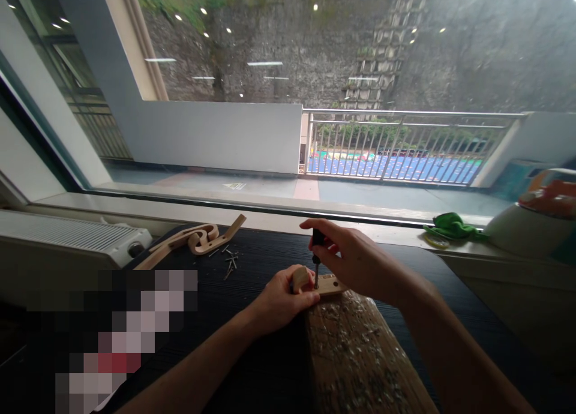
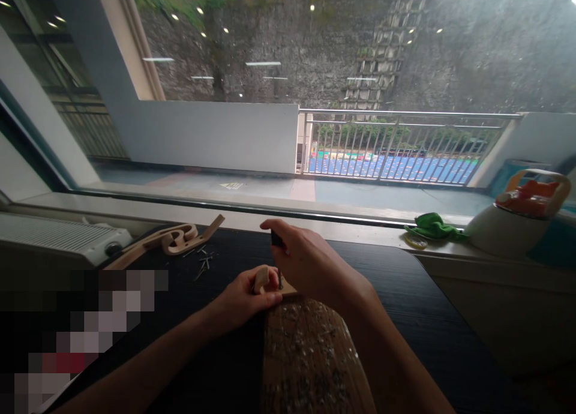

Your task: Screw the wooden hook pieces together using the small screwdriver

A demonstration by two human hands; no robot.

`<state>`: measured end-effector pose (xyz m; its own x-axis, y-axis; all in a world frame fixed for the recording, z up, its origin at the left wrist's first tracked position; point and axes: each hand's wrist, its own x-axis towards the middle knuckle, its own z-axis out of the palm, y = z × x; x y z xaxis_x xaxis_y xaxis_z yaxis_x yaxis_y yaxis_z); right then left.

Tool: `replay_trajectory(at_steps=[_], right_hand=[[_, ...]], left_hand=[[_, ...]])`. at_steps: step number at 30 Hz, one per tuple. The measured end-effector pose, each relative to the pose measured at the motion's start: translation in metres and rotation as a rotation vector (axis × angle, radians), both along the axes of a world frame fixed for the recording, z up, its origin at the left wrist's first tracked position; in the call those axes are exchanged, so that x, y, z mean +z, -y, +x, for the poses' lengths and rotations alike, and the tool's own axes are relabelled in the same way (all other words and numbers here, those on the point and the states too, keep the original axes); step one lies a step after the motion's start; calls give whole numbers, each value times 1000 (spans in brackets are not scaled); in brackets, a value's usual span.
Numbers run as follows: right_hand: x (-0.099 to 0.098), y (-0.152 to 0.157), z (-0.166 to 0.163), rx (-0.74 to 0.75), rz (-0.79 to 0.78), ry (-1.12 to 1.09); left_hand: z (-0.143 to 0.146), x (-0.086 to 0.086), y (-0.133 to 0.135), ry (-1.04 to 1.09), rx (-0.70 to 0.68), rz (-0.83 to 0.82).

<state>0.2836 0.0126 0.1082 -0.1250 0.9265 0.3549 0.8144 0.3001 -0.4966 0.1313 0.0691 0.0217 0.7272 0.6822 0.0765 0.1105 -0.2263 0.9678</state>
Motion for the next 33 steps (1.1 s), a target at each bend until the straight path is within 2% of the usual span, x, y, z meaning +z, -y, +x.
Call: replay_trajectory(at_steps=[10,22,33], right_hand=[[-3,-4,0,-68,44,56],[0,-2,0,3,-10,7],[0,-2,0,-55,3,34]], left_hand=[[1,-8,-4,19,18,-15],[0,-3,-2,-10,19,29],[0,-3,-1,8,11,-6]])
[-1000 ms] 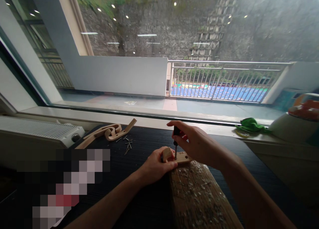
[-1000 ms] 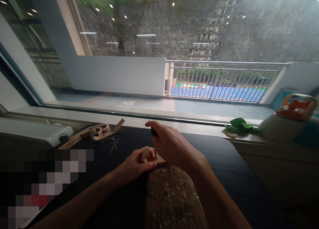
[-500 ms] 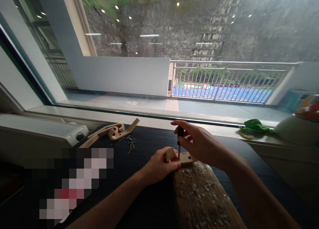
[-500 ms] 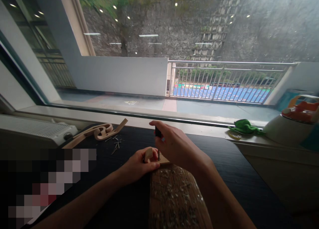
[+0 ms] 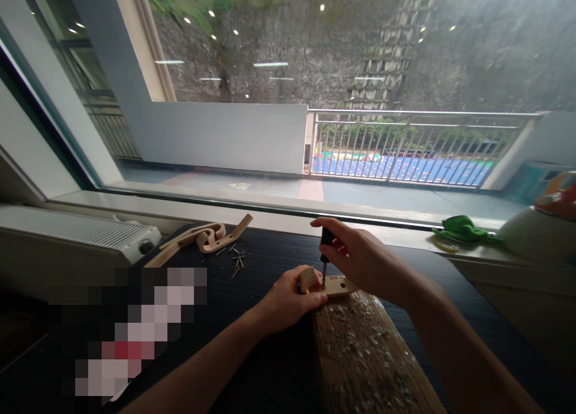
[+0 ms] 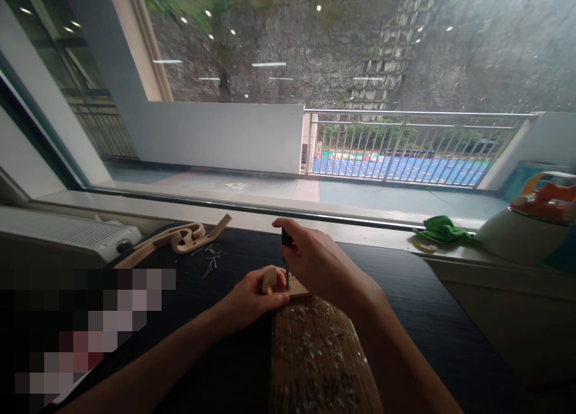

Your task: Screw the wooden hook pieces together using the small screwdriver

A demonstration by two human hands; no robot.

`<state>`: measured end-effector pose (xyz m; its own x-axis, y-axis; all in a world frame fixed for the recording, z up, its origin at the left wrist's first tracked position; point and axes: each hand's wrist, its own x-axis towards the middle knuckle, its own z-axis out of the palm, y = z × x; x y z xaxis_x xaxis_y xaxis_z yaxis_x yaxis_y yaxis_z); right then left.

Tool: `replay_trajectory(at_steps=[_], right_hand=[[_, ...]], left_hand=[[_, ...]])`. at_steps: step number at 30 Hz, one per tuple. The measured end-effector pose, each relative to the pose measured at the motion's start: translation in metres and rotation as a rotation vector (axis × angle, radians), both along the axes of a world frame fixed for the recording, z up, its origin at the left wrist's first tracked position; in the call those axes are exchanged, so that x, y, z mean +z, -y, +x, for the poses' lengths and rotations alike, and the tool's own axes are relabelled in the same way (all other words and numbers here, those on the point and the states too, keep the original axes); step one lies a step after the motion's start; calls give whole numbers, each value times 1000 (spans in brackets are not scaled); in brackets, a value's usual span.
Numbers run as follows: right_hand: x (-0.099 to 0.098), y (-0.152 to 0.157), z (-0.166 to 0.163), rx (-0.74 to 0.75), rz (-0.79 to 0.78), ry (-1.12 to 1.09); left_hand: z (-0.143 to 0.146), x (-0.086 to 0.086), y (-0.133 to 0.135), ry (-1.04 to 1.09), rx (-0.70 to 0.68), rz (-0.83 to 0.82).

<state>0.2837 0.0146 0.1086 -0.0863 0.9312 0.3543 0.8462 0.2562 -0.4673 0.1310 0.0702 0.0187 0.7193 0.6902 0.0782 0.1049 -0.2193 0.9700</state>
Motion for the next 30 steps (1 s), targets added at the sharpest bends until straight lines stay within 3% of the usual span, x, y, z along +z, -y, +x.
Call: replay_trajectory(at_steps=[6,10,13,16,19,23,26,30], right_hand=[[-2,-1,-2,-3,10,5],[-2,-1,-1,-2,3,6],[-3,-2,0,14,-10,-6],[-4,-3,3,22,-25,-8],[-5,-4,3,24,-23,-4],[-4,-4,1,9,-35,2],[-5,-5,2,-16,-57,14],[-9,-7,6,-32,-70,29]], left_hand=[[1,-3,-4,-4,-13,17],[-12,18,-10,-156,-114,34],[-45,46,-17,-281,-66,246],[-100,63,-32,-469,125,460],[-163,57,-54,-783,304,722],[-223,33,-73,-1053,422,886],[-234,19,-73,-1073,387,914],[-228,14,-66,-1077,377,936]])
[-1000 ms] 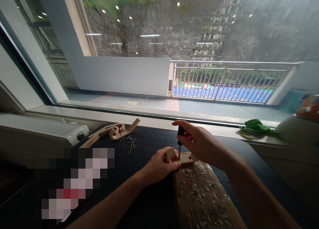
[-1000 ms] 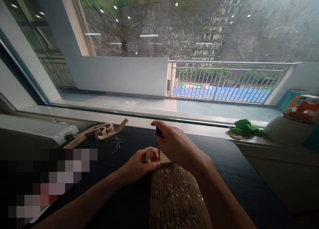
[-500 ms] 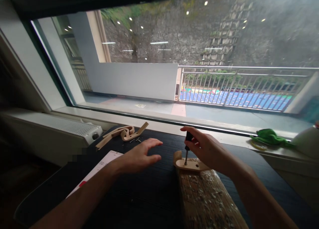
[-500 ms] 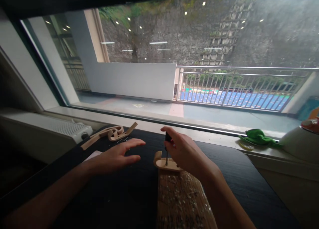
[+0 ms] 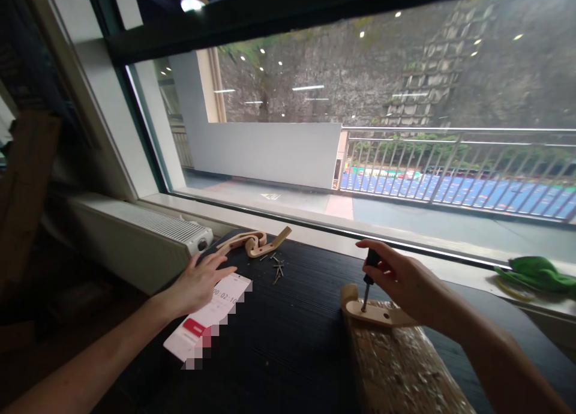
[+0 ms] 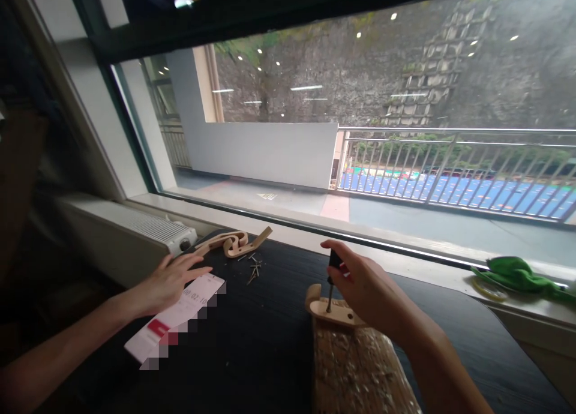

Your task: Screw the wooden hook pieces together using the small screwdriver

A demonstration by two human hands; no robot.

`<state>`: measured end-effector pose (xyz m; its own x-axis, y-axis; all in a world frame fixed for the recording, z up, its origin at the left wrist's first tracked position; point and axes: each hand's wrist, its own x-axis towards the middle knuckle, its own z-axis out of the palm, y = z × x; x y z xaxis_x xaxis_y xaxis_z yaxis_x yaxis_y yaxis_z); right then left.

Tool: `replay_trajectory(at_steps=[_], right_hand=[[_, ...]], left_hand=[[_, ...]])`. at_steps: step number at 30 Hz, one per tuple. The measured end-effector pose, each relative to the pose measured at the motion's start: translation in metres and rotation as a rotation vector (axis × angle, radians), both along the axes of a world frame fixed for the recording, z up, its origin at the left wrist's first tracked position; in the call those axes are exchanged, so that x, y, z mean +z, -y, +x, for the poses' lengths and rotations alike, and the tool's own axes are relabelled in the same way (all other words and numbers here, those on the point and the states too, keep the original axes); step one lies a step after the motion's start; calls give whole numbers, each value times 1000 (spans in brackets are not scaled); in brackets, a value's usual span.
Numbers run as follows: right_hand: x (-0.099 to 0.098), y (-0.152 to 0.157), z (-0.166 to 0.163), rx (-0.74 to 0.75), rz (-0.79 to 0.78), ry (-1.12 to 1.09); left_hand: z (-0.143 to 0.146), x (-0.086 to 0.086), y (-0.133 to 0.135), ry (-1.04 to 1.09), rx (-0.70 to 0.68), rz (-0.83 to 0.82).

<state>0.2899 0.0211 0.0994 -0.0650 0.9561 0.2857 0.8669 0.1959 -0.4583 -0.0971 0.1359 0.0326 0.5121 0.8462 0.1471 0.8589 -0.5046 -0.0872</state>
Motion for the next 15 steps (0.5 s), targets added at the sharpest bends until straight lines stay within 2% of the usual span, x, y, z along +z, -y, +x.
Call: replay_trajectory(at_steps=[5,10,15], right_hand=[[-1,0,1,5,10,16],[0,-2,1,27,67,22],[-1,-2,1,23,66,22]], left_hand=[[-11,5,18,48,-20,1],[-47,8,45,64,-13,110],[-79,-1,72,24,-35,158]])
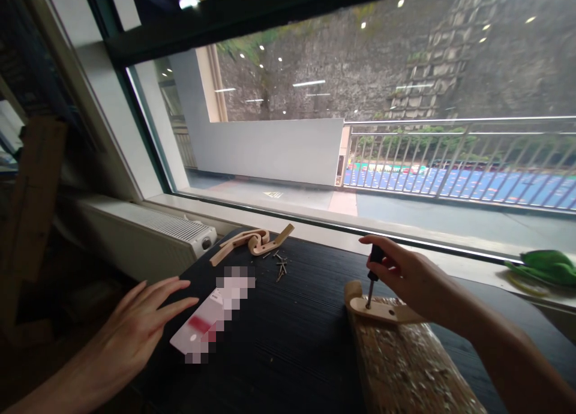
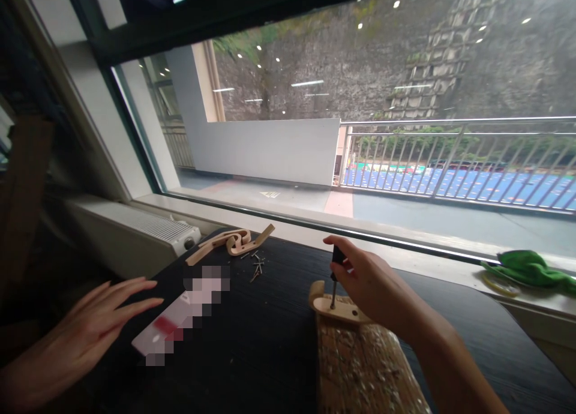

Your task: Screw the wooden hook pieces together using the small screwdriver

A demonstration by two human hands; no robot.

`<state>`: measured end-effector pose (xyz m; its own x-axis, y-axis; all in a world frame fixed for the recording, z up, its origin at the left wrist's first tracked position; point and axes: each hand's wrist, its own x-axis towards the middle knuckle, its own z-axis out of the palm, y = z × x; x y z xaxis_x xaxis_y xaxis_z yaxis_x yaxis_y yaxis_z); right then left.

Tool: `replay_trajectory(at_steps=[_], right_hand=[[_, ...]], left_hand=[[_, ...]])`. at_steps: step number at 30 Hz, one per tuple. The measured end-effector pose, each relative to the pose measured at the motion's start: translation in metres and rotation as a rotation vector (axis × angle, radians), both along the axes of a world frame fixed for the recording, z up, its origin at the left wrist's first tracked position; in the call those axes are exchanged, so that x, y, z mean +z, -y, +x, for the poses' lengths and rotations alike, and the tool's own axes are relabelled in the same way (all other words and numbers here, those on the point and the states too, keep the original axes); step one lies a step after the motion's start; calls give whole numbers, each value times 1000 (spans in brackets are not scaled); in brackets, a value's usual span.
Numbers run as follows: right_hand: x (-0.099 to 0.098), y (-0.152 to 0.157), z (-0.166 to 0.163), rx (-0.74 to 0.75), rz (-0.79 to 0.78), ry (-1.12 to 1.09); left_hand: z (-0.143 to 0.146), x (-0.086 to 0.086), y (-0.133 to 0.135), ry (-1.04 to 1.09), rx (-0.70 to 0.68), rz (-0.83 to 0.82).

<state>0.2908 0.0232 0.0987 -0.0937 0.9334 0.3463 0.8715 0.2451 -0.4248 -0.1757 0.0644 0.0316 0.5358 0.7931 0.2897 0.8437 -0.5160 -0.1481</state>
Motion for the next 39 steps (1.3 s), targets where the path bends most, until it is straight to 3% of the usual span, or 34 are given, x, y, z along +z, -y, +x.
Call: replay_trajectory(at_steps=[8,13,16,19,23,27,31,34,39], right_hand=[[-2,-1,2,-2,-20,-7],[-2,-1,3,-10,-33,4],[-2,0,2,-25,-41,-9],[-2,1,2,-23,-50,-35],[0,2,-1,-3,-46,-47],[4,3,-3,-7,-43,-42],[8,7,-5,2,-14,-54],[9,9,-5,12,-10,-62],[8,6,-4,44,-10,-84]], left_hand=[[8,-19,38,88,-52,67],[20,-19,13,-63,-92,-88],[43,-4,-22,-43,-1,-48],[69,20,-53,38,69,52],[110,55,-57,202,-1,93],[176,65,-30,406,-242,-190],[243,50,-14,522,-354,-648],[277,32,-15,578,-428,-937],[301,1,-12,870,-411,-1047]])
